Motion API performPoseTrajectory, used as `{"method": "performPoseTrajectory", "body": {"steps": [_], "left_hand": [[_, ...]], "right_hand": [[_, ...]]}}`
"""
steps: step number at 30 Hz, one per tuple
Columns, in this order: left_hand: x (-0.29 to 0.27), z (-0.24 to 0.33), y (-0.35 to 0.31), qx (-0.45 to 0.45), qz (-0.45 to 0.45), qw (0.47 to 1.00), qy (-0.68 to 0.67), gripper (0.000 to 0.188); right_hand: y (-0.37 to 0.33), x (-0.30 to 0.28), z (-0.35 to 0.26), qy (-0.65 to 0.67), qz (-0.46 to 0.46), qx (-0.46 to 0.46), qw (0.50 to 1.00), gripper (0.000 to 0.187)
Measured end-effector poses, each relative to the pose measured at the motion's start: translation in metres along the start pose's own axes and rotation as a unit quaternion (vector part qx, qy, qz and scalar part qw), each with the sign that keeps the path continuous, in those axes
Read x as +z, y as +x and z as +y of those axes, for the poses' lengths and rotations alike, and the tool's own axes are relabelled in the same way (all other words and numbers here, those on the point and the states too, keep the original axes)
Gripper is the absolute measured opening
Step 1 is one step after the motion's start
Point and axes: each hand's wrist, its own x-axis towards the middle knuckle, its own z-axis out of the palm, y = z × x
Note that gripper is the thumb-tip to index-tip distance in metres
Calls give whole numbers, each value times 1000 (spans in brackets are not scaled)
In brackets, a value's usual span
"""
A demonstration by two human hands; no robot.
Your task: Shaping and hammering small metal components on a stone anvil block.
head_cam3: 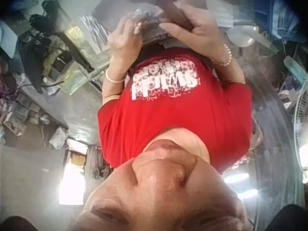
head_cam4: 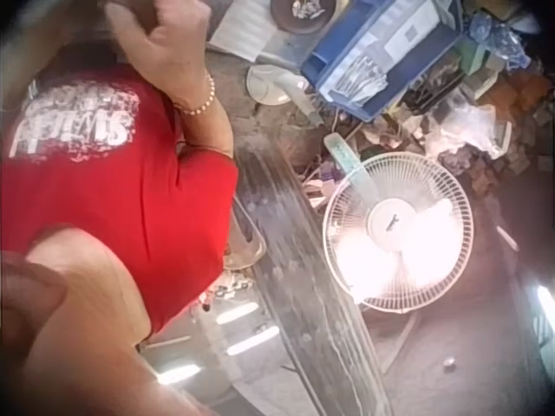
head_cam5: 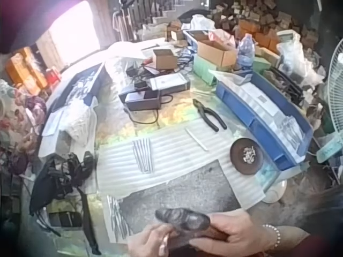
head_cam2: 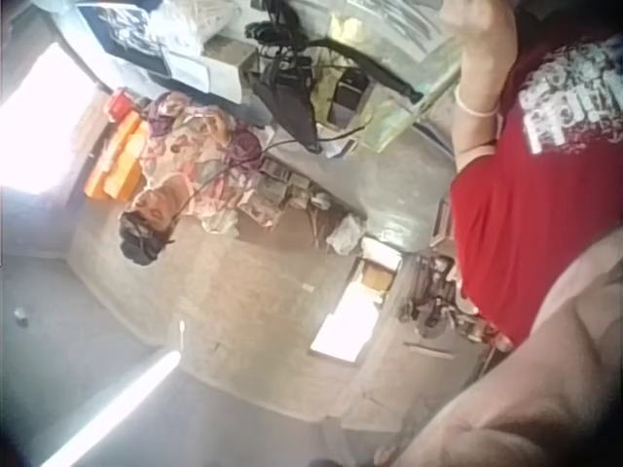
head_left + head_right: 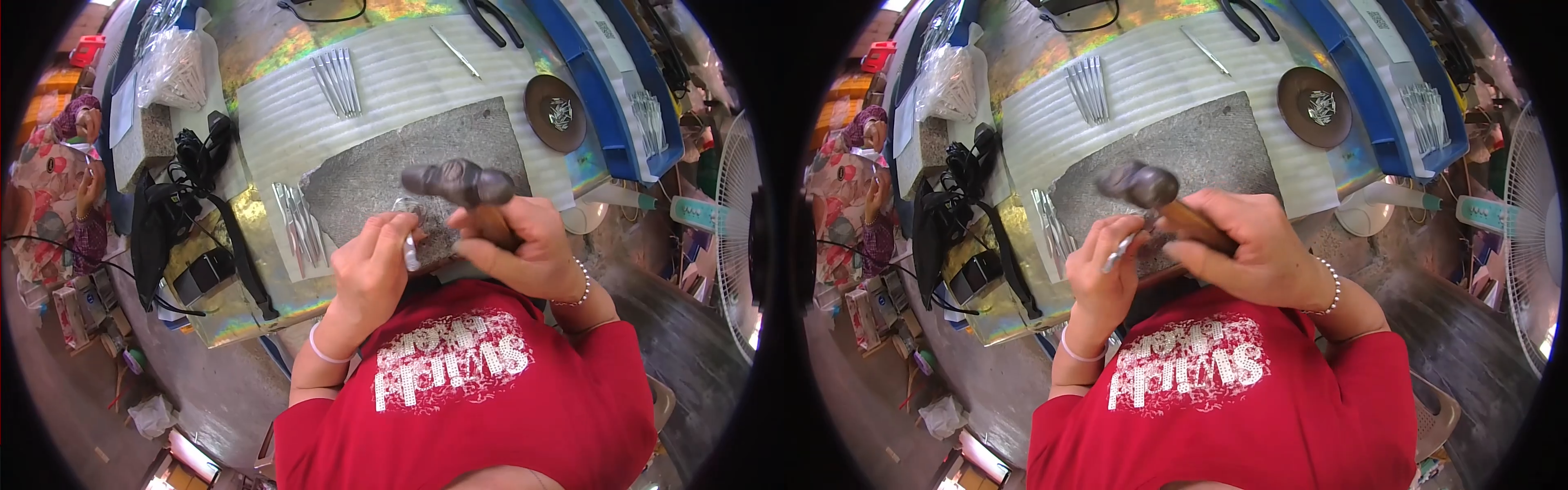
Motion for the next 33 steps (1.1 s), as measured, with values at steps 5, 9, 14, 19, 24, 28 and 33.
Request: {"method": "performPoseTrajectory", "body": {"steps": [5, 9, 14, 19, 24, 28, 33], "left_hand": [[1, -8, -2, 46, -27, 999, -9, 31], [-16, 4, 5, -3, -84, 995, -59, 30], [-3, -13, -7, 33, 4, 999, -12, 31], [-2, -16, -4, 22, 1, 998, -52, 28], [-1, -18, -5, 8, -16, 999, -41, 24], [-3, -16, -2, 0, -24, 998, -53, 24], [-2, -16, -2, -4, -33, 998, -54, 24]], "right_hand": [[29, 12, -26, -35, -50, -190, 980, 20], [36, 18, -34, -89, -58, -249, 963, 24], [23, 9, -53, -41, -70, -99, 992, 29], [2, -17, -67, -175, -103, -107, 973, 48], [-7, -23, -85, -241, -128, -103, 957, 51], [-6, -23, -81, -263, -121, -161, 943, 53], [-6, -21, -69, -303, -130, -207, 921, 57]]}}
